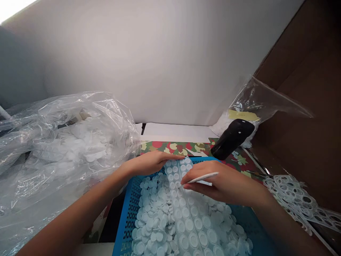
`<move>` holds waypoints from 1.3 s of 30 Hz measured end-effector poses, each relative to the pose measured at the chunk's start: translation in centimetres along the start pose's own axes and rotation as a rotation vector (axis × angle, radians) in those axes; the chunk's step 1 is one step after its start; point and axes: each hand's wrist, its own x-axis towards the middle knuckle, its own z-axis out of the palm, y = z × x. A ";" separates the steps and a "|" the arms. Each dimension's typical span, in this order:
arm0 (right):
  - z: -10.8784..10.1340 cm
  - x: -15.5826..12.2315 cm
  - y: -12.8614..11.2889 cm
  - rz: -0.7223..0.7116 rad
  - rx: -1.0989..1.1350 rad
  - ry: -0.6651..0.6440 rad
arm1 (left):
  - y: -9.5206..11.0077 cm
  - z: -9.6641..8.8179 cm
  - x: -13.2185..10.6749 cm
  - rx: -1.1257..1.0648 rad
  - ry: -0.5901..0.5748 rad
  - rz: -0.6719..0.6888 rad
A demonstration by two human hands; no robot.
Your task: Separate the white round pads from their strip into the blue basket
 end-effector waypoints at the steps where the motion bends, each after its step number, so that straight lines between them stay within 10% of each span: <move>1: 0.3 0.2 0.1 0.016 -0.024 -0.017 | 0.1 0.0 0.0 0.007 -0.002 -0.004; 15: -1.6 -0.8 -0.9 -0.130 0.065 0.192 | -0.5 0.2 0.1 -0.014 0.025 0.001; 39: 0.5 0.4 -0.1 -0.077 0.056 0.032 | 0.1 0.0 0.0 0.000 0.008 0.017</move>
